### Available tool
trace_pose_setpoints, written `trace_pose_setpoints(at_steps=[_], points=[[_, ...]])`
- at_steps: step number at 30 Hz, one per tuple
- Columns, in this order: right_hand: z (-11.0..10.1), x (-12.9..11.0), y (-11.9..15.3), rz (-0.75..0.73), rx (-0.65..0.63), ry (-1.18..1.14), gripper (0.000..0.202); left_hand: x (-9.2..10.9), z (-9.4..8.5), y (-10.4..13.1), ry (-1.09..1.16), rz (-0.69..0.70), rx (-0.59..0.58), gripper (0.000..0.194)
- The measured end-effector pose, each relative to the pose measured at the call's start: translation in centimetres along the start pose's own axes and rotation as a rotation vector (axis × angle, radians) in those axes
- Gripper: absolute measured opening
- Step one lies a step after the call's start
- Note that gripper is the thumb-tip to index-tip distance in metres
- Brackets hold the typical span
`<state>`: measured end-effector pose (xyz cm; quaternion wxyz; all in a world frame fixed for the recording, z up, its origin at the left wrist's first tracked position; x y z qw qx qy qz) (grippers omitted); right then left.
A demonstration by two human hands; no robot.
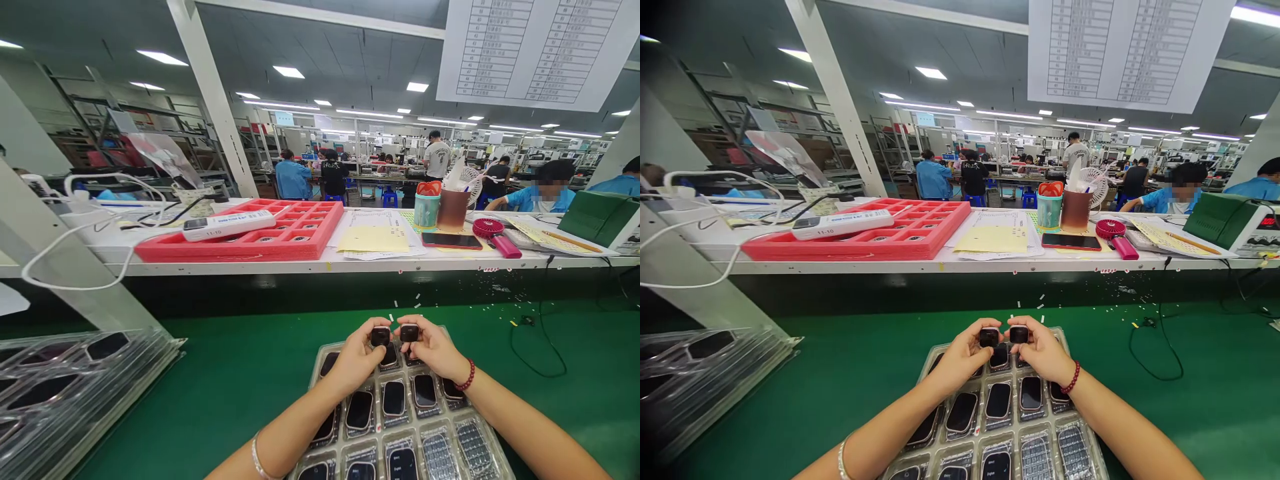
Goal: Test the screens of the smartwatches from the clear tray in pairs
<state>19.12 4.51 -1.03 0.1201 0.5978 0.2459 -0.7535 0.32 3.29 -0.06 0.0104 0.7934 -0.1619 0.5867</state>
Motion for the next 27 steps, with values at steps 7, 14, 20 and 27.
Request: trace_pose_setpoints(at_steps=[7, 14, 20, 27], points=[[0.0, -0.1, 0.0, 0.015, -0.007, -0.020, 0.040, 0.0, -0.1, 0.1, 0.066, 0.016, 0.007, 0.035], [0.0, 0.2, 0.0, -0.004, -0.004, -0.049, 0.050, -0.8, 0.2, -0.1, 0.069, 0.000, -0.004, 0.045], [0.1, 0.0, 0.0, -0.001, -0.011, -0.014, 0.048, -0.5, 0.1, 0.1, 0.032, -0.010, -0.006, 0.044], [0.2, -0.3, 0.1, 0.006, -0.008, 0.005, 0.037, 0.0, 0.0, 0.0, 0.046, 0.031, 0.006, 0.035]])
Point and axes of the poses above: each hand's wrist, its own y-axis away from the middle knuckle, its own z-axis out of the palm, x = y × z, the point moved 1 cm from there along -y, towards the middle knuckle, and after that the axes turned 12 degrees about -y, right-handed, at the moved point
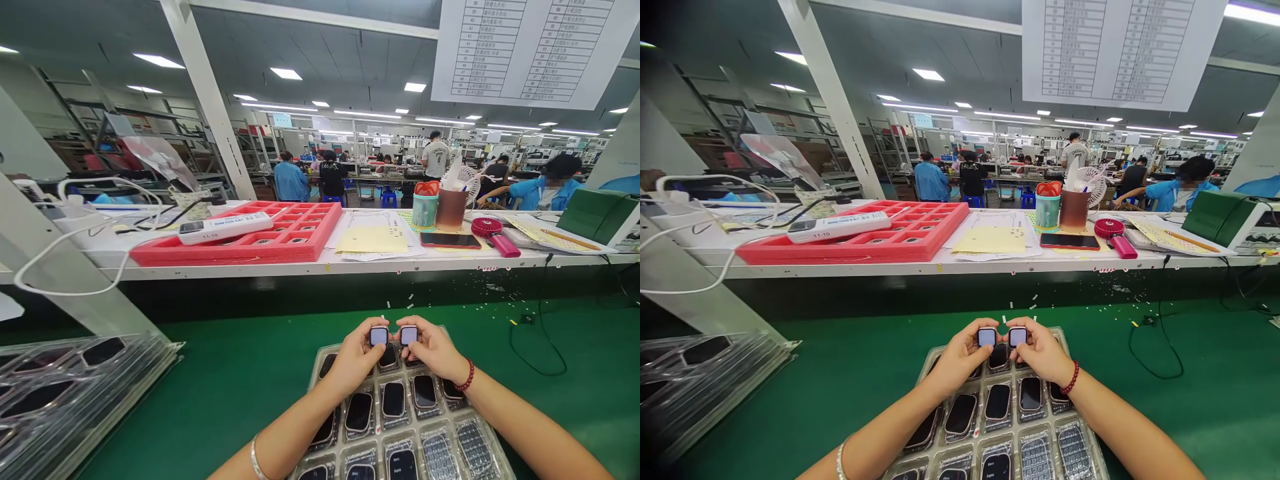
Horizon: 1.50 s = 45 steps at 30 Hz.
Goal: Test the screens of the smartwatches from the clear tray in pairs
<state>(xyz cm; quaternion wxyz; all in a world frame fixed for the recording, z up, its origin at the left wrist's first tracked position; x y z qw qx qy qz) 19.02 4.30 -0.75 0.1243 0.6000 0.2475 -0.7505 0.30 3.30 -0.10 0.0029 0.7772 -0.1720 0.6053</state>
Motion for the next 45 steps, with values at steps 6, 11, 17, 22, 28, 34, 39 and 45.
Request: trace_pose_setpoints(at_steps=[6, 11, 17, 22, 28, 34, 39, 45], points=[[0.0, 0.0, 0.0, 0.005, -0.018, -0.010, 0.037, 0.2, 0.0, 0.1, 0.002, -0.018, 0.006, 0.035], [0.0, 0.1, 0.1, -0.008, -0.011, -0.006, 0.036, 0.2, 0.0, 0.3, -0.041, -0.012, 0.018, 0.038], [0.1, 0.0, 0.1, -0.010, -0.016, 0.032, 0.037, 0.7, -0.1, 0.4, -0.018, -0.026, 0.035, 0.045], [0.1, 0.0, 0.1, 0.004, -0.005, 0.035, 0.037, 0.8, -0.2, 0.3, -0.014, -0.033, 0.044, 0.041], [0.1, 0.1, 0.1, 0.027, -0.008, 0.025, 0.031, 1.0, -0.2, 0.4, -0.022, -0.016, 0.053, 0.034], [-0.1, 0.0, 0.2, 0.036, -0.002, -0.015, 0.027, 1.1, -0.2, 0.4, -0.018, -0.058, 0.021, 0.033], [-0.1, -0.2, 0.2, 0.027, 0.005, -0.018, 0.027, 1.1, -0.2, 0.4, -0.020, -0.057, 0.020, 0.037], [0.2, -0.7, 0.3, 0.008, 0.010, 0.001, 0.023, 0.8, -0.3, 0.2, 0.022, -0.124, 0.000, 0.046]])
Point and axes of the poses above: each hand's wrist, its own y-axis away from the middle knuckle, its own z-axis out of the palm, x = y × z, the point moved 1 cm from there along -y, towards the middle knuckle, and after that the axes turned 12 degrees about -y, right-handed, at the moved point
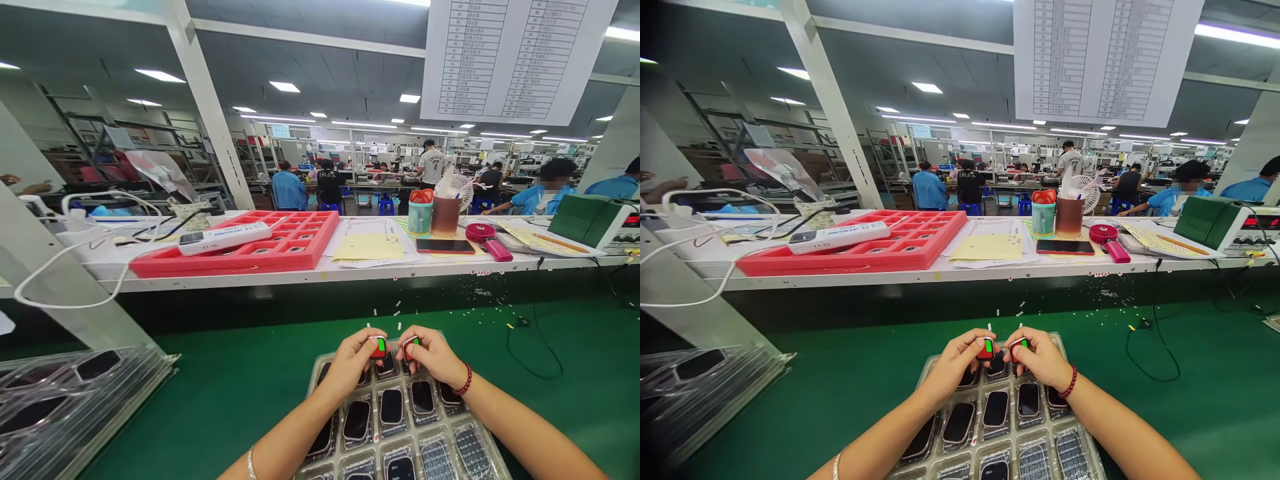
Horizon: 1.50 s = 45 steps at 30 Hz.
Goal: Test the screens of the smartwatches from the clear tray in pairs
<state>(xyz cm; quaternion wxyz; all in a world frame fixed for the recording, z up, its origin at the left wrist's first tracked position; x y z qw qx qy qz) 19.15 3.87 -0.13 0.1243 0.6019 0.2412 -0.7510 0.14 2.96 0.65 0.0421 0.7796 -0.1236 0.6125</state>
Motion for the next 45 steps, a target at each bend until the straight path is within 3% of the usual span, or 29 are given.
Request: trace_pose_setpoints(at_steps=[9, 21, 30, 36, 45], points=[[0.0, -0.1, 0.1, -0.036, 0.010, 0.030, 0.014, -0.1, 0.1, -0.1, 0.040, 0.035, -0.006, 0.051], [0.1, 0.1, 0.0, -0.013, 0.001, 0.016, 0.024, -0.2, 0.2, 0.0, 0.005, 0.030, -0.006, 0.047], [0.1, -0.1, 0.1, -0.002, -0.010, 0.012, 0.021, -0.5, 0.1, -0.2, 0.008, 0.098, 0.007, 0.033], [0.0, 0.5, -0.1, 0.000, -0.034, -0.033, 0.039, -0.3, 0.2, -0.2, -0.005, 0.118, 0.027, 0.036], [-0.1, 0.8, -0.1, -0.021, -0.019, 0.008, 0.036, -0.6, 0.1, -0.2, -0.030, 0.111, 0.008, 0.036]])
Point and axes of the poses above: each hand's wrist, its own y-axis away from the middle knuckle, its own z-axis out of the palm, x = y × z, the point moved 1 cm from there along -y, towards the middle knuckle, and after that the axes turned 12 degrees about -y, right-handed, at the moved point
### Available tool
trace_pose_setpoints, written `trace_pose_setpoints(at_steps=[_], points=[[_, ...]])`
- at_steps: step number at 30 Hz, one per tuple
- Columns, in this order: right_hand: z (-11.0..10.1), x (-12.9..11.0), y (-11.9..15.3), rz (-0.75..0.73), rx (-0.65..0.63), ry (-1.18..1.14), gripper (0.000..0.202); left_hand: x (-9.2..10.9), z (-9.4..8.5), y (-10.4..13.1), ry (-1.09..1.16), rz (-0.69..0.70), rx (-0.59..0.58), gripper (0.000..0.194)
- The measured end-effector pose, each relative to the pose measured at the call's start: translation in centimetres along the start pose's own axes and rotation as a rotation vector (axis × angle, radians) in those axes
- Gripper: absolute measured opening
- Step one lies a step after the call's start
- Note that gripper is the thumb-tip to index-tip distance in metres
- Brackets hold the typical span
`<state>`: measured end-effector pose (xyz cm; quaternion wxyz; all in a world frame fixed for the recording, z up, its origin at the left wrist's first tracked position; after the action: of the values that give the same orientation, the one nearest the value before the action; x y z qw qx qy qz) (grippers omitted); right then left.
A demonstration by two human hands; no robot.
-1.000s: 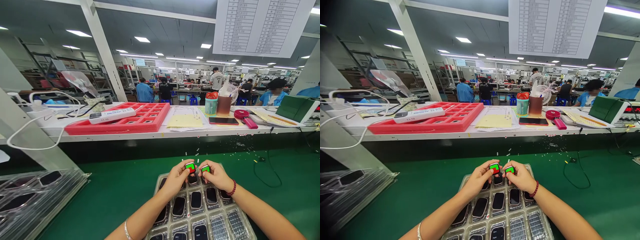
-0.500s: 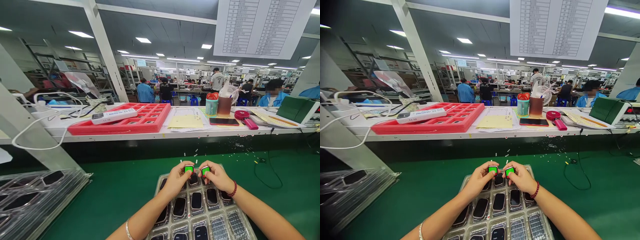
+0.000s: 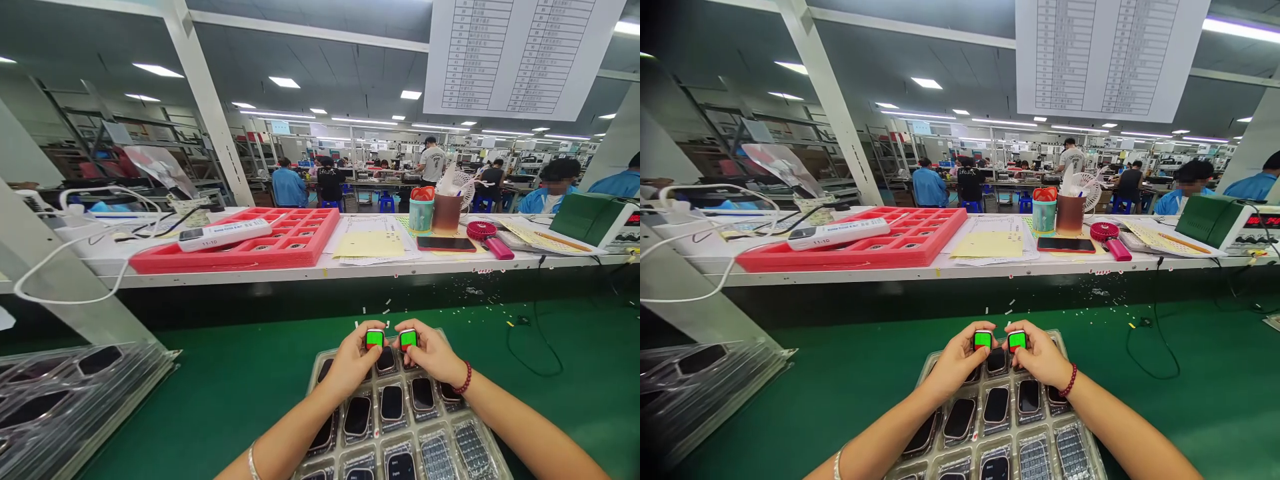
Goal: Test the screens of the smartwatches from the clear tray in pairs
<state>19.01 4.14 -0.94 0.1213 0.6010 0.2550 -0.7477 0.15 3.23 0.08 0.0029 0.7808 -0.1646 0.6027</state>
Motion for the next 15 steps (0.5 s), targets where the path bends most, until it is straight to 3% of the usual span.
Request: trace_pose_setpoints(at_steps=[15], points=[[0.17, -0.69, 0.24, -0.092, 0.042, 0.074, 0.030, 0.74, 0.19, 0.30, 0.060, -0.014, -0.038, 0.040]])
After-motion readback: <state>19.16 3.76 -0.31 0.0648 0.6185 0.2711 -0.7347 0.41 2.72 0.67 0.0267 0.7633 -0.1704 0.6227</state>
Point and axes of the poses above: each hand's wrist, its own y-axis away from the middle knuckle, its own z-axis out of the palm, x = y × z, the point moved 1 cm from there along -y, towards the middle knuckle, and after that the axes turned 12 degrees about -y, right-handed, at the moved point
